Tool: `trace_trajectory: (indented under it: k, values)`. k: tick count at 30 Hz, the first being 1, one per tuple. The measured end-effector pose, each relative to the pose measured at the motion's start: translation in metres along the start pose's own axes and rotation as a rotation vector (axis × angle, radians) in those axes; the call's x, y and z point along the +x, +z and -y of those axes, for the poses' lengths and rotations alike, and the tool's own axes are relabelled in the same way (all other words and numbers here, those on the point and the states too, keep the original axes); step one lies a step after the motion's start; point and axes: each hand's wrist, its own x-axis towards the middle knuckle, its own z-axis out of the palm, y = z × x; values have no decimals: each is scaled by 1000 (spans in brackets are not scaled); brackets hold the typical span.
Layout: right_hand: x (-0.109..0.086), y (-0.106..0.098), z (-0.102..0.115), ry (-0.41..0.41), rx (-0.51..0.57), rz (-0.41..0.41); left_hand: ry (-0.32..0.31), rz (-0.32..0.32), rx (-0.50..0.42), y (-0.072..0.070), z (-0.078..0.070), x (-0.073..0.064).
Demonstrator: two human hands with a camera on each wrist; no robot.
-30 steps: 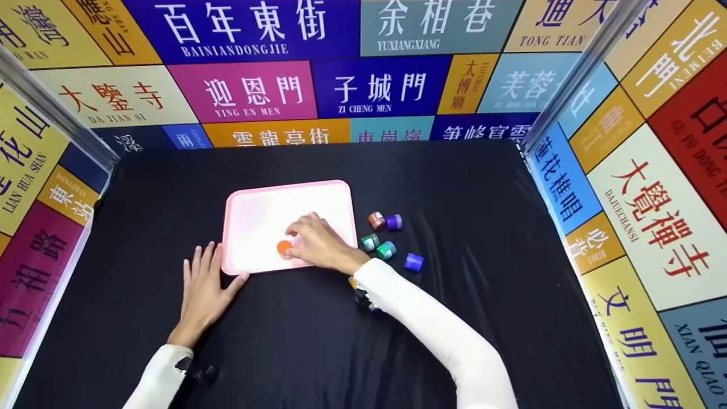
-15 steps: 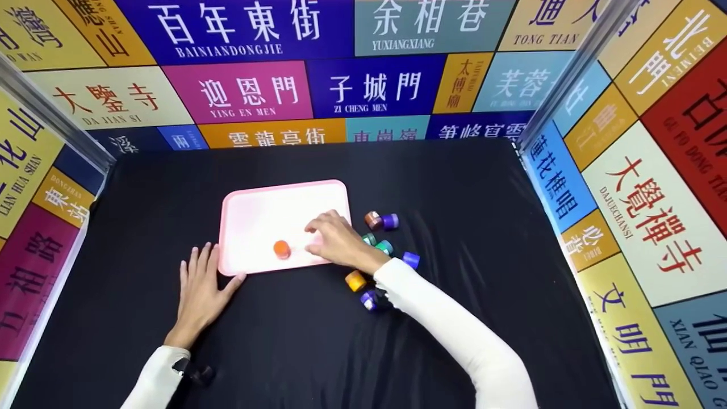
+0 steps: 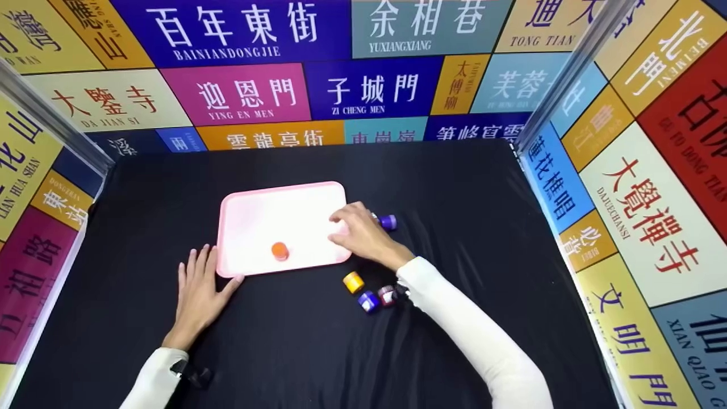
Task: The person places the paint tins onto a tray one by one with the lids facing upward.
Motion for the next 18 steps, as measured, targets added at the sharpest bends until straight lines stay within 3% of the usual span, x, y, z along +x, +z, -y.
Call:
trace_trajectory:
  k: [7, 18]
  values:
    - [-12, -19, -14, 70, 21, -24, 3, -3, 1, 0, 1, 0]
    - [-29, -41, -41, 89, 20, -84, 6, -6, 10, 3, 1, 1]
